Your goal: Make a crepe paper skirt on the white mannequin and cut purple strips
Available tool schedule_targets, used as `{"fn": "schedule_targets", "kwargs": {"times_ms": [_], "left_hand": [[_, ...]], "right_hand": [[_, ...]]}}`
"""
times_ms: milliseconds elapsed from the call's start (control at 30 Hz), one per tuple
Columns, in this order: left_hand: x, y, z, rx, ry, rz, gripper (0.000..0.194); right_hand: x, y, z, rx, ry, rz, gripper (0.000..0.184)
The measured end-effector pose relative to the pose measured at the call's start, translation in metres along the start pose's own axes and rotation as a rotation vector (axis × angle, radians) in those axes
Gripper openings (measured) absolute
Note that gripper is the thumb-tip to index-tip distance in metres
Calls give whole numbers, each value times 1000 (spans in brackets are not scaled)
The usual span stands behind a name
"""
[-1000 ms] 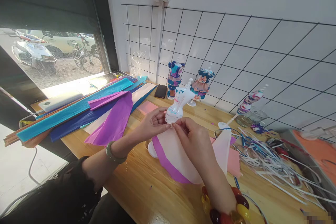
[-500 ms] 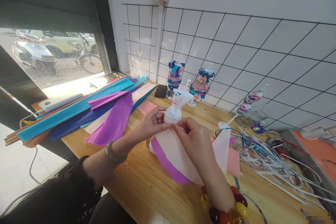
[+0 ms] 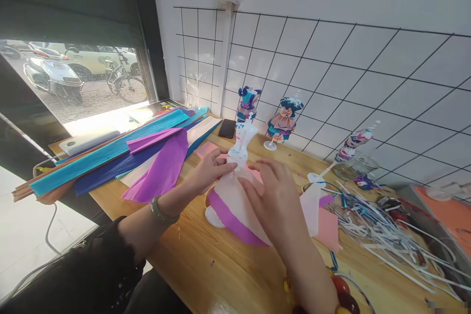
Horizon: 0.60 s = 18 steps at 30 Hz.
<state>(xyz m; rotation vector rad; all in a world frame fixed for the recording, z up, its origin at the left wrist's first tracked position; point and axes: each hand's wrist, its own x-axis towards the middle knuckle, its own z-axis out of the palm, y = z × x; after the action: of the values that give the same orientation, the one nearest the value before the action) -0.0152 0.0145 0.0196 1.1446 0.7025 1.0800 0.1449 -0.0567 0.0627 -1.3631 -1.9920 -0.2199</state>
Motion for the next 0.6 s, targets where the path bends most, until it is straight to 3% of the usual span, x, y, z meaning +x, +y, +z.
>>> {"fn": "schedule_targets", "kwargs": {"times_ms": [100,200,267,400,600], "left_hand": [[5,-3,-5,-6,73,-14,46],[10,-9,-11,-12,118,-16,46],[12,-12,-14,-26,137,-8,46],[13,-15,-15,-33,153,-10,46],[14,-11,-17,-44,137,-25,44]], "right_hand": [[-7,-23,4,-133,-26,-221,25],[-15,-44,21,-239,-110,-311,16],[-19,-51,36,-300,-100,-349,9],[-22,-49,55,-344,-32,-382,19],[-20,-42,49,-314,-51,-466,23]]}}
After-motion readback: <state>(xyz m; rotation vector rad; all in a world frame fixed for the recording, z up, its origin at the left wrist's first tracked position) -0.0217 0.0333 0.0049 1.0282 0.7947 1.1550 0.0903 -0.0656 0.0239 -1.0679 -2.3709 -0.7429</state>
